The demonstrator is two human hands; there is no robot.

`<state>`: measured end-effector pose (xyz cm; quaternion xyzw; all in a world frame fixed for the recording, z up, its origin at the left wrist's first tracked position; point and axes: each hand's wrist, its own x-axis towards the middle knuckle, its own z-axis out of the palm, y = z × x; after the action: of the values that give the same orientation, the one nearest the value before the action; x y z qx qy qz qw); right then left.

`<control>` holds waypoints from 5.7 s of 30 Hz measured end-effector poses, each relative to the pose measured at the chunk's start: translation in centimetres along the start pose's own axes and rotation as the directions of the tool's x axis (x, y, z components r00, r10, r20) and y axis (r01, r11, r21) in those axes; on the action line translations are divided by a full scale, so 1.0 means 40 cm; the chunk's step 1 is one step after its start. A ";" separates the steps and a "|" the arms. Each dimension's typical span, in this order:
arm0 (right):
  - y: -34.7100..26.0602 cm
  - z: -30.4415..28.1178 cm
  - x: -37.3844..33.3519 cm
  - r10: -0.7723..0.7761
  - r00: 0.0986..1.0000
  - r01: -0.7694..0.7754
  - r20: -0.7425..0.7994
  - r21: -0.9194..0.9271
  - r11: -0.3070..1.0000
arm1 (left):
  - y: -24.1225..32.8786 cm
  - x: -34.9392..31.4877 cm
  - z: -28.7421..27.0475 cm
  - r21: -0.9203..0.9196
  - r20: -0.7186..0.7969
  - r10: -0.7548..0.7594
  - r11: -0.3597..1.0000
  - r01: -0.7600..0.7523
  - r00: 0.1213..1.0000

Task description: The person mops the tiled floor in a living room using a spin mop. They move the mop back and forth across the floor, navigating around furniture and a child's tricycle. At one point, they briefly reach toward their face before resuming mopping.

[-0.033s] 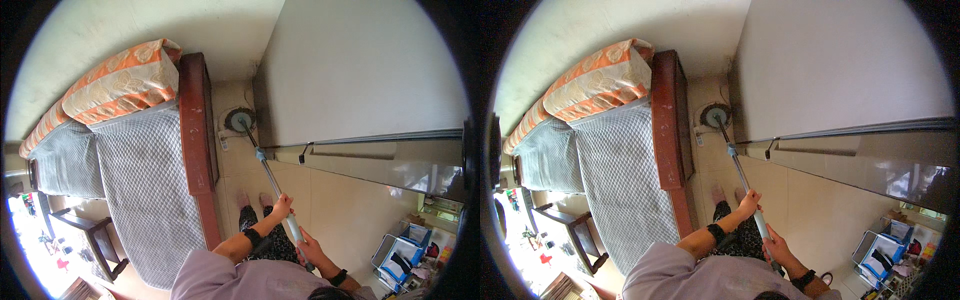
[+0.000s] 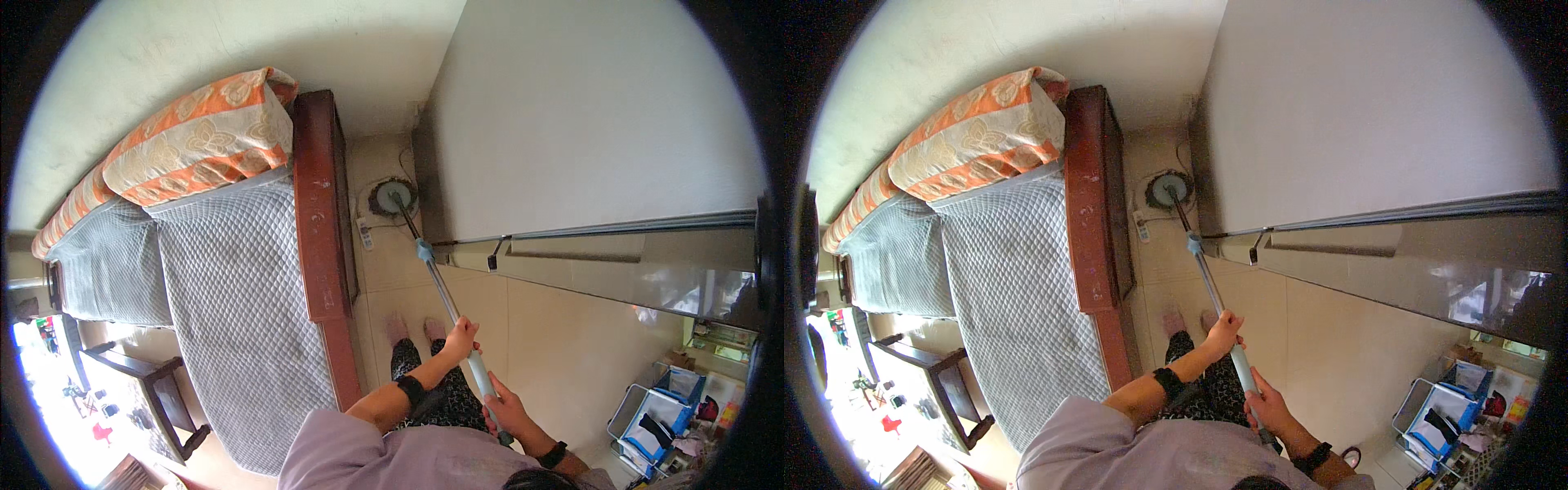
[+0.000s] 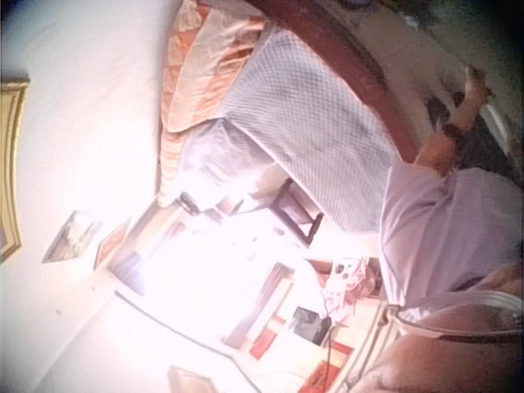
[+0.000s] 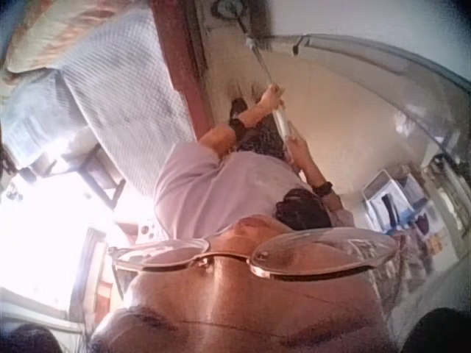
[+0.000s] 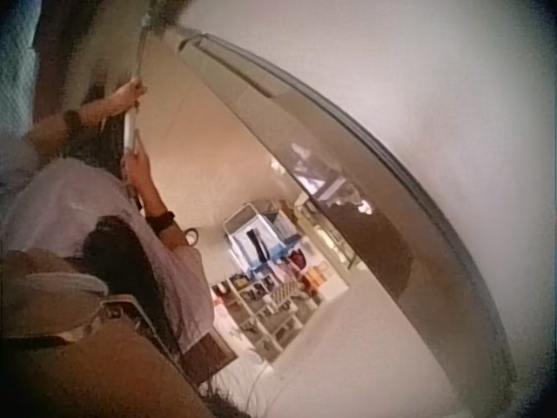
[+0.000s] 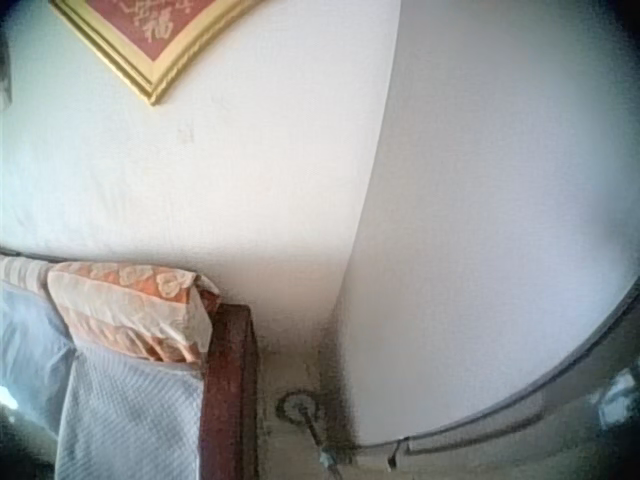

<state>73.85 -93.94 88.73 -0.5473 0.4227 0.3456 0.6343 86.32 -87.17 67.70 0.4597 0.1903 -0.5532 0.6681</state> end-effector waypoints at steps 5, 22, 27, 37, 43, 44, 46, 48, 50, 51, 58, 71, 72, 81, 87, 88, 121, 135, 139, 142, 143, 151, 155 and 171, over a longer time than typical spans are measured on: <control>-0.005 0.020 0.007 -0.086 0.996 0.086 -0.003 0.023 0.996 | 0.095 -0.036 0.004 0.161 0.046 0.150 0.975 -0.155 0.988; -0.090 0.042 0.340 -0.063 0.986 -0.020 0.152 0.490 0.871 | 0.197 0.283 -0.187 0.465 -0.041 0.165 0.876 -0.127 0.985; -0.117 -0.011 0.185 -0.059 0.991 0.007 0.123 0.384 0.923 | 0.143 0.183 -0.078 0.306 -0.120 0.069 0.951 -0.030 0.990; -0.177 0.000 0.301 -0.069 0.989 0.053 0.128 0.122 0.991 | 0.170 0.250 -0.166 0.322 -0.218 0.273 0.926 -0.195 0.937; -0.138 0.030 0.461 -0.088 0.990 0.052 0.109 0.290 0.956 | 0.219 0.382 -0.263 0.335 -0.203 0.169 0.938 -0.094 0.965; -0.123 0.022 0.441 -0.051 0.994 0.016 0.097 0.328 0.945 | 0.184 0.369 -0.251 0.345 -0.194 0.161 0.934 -0.086 0.968; -0.085 -0.003 0.362 -0.036 0.991 -0.014 0.129 0.369 0.929 | 0.110 0.333 -0.203 0.288 -0.154 0.155 0.952 -0.106 0.976; -0.040 -0.020 0.260 0.034 0.996 -0.061 0.084 0.349 0.935 | 0.029 0.269 -0.141 0.232 -0.105 0.142 0.966 -0.115 0.984; -0.016 -0.040 0.177 0.048 0.998 -0.060 0.051 0.261 0.963 | -0.022 0.203 -0.079 0.235 -0.070 0.100 0.969 -0.081 0.993; -0.011 -0.047 0.150 0.081 0.996 -0.085 0.026 0.220 0.972 | -0.023 0.181 -0.053 0.207 0.010 0.039 0.977 -0.041 0.999; 0.026 -0.092 -0.029 0.039 0.998 -0.037 -0.053 0.033 0.999 | -0.020 0.024 0.086 0.060 0.000 0.026 0.998 -0.026 1.000; 0.286 -0.263 -0.346 0.079 0.996 -0.081 -0.029 -0.072 0.994 | -0.290 -0.205 0.256 0.107 0.297 -0.092 0.992 0.062 0.951; 0.320 -0.282 -0.354 0.018 0.999 -0.016 0.027 -0.063 0.998 | -0.336 -0.201 0.262 0.059 0.290 -0.128 0.992 0.116 0.948; 0.486 -0.257 -0.223 0.020 0.999 -0.021 0.040 0.012 1.000 | -0.532 -0.118 0.189 0.232 0.113 -0.166 0.963 0.136 0.980; 0.535 -0.222 -0.163 0.065 0.998 -0.065 0.010 0.029 0.997 | -0.545 -0.087 0.141 0.404 0.084 -0.102 0.913 0.059 0.991; 0.538 -0.202 -0.136 0.038 0.999 -0.040 -0.014 -0.142 0.989 | -0.538 -0.076 0.125 0.449 0.052 -0.140 0.888 0.102 0.989; 0.449 -0.015 0.036 0.157 0.986 -0.168 0.063 0.290 0.942 | -0.494 0.078 -0.113 0.535 0.075 -0.123 0.842 0.064 0.990; 0.506 -0.039 -0.253 0.215 0.975 -0.220 0.058 0.098 0.971 | -0.551 -0.240 0.013 0.318 0.177 -0.347 0.906 0.280 0.921; 0.510 -0.021 -0.213 0.182 0.983 -0.182 0.009 0.030 0.983 | -0.608 -0.176 -0.029 0.300 0.162 -0.263 0.931 0.206 0.951; 0.512 -0.007 -0.181 0.253 0.967 -0.252 0.007 0.098 0.963 | -0.611 -0.142 -0.058 0.380 0.151 -0.271 0.904 0.198 0.951; 0.513 0.000 -0.171 0.153 0.988 -0.153 -0.001 0.016 0.988 | -0.605 -0.139 -0.063 0.344 0.130 -0.269 0.915 0.212 0.954; 0.497 -0.018 -0.185 0.156 0.988 -0.156 -0.001 0.044 0.987 | -0.563 -0.154 -0.047 0.346 0.062 -0.245 0.915 0.209 0.968; 0.479 -0.071 -0.225 0.247 0.969 -0.246 0.010 0.105 0.963 | -0.575 -0.097 -0.030 0.425 -0.057 -0.134 0.893 0.146 0.989; 0.738 -0.683 -0.436 0.073 0.997 -0.071 -0.022 0.095 0.993 | -0.863 0.116 0.482 0.568 -0.006 -0.387 0.757 0.322 0.922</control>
<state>35.88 -115.69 91.62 -0.5055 0.4658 0.3411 0.6412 51.30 -104.49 59.97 0.5582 0.0660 -0.7257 0.3967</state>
